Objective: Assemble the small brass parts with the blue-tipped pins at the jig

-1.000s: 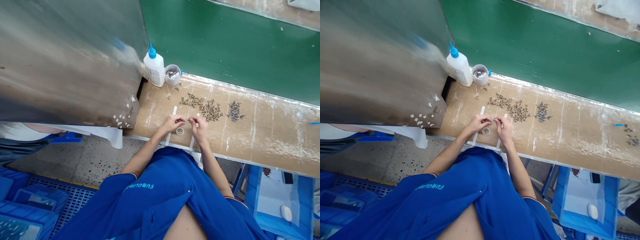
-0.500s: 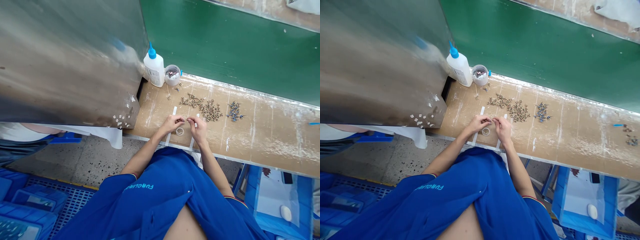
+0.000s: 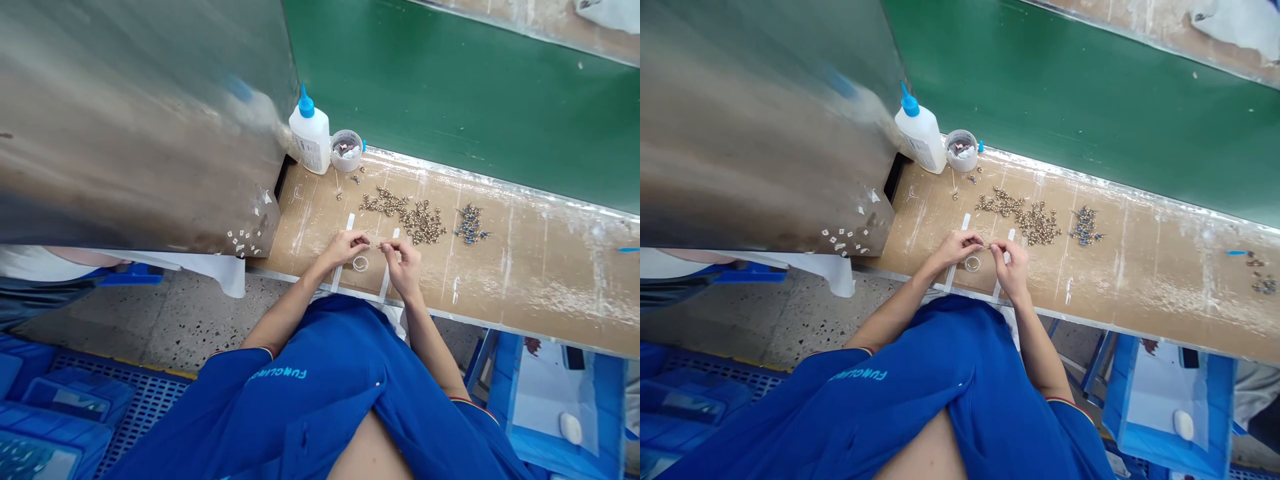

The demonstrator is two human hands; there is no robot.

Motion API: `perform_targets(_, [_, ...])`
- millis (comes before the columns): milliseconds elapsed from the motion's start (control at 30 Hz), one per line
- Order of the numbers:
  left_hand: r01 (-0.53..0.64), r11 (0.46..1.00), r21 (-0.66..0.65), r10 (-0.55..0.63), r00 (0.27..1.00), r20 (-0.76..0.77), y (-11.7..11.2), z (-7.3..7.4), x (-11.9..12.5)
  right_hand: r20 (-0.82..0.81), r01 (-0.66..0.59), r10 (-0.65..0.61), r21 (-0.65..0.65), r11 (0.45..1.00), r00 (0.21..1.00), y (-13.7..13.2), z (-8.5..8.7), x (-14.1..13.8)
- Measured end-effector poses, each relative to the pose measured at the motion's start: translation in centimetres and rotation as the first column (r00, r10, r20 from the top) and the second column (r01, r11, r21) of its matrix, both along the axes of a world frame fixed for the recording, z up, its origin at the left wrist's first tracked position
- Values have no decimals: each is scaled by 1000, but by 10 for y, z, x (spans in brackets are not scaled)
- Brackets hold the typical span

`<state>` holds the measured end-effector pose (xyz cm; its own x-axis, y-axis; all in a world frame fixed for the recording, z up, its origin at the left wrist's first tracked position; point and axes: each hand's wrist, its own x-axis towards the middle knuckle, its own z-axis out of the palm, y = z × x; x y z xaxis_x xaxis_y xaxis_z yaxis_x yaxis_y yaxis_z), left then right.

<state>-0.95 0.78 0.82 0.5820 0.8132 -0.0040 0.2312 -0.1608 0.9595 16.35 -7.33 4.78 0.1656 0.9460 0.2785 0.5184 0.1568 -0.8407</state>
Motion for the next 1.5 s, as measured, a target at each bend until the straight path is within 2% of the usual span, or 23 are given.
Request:
perform_targets(167, [-14, 1000, -5, 14, 1000, -1, 0, 0, 0, -17, -169, 169, 13, 986, 985, -21, -5, -8])
perform_targets(367, [-18, 1000, -12, 18, 1000, 1, 0, -1, 0, 52, -213, 213, -13, 977, 976, -31, -22, -15])
perform_targets(467, [-21, 1000, 5, 21, 1000, 6, 0, -2, 0, 46, -131, 132, -26, 991, 990, -27, -22, -4])
perform_targets(533, [-25, 1000, 10, 25, 1000, 6, 0, -2, 0, 65, 25, -23, -32, 999, 998, -21, -20, 14])
perform_targets(633, [-34, 999, 9, 34, 999, 5, 0, -4, 0, 159, 313, -299, -70, 947, 941, -13, -20, 44])
perform_targets(700, [-36, 999, 10, 36, 999, 10, 0, -4, 0, 217, 399, -372, -101, 911, 903, -9, -23, 60])
perform_targets(800, [-33, 999, 21, 33, 999, 14, 0, -5, 0, 265, 390, -342, -156, 907, 902, -5, -28, 71])
perform_targets(933, [-37, 999, 26, 37, 999, 5, 0, -7, 0, 281, 356, -292, -217, 909, 914, 1, -30, 70])
perform_targets(1100, [-43, 999, -3, 43, 999, 15, 0, -7, 0, 324, 366, -267, -298, 882, 908, 1, -29, 73])
perform_targets(1333, [-35, 999, -14, 35, 999, 3, 1, -6, -1, 501, 401, -241, -240, 884, 831, -6, -30, 93])
perform_targets(1433, [-39, 999, -18, 39, 999, -5, 1, -6, -1, 470, 421, -265, -266, 867, 842, -6, -25, 98])
perform_targets(1500, [-34, 999, -15, 33, 999, -11, 0, -6, -1, 370, 408, -289, -298, 863, 883, -6, -19, 96])
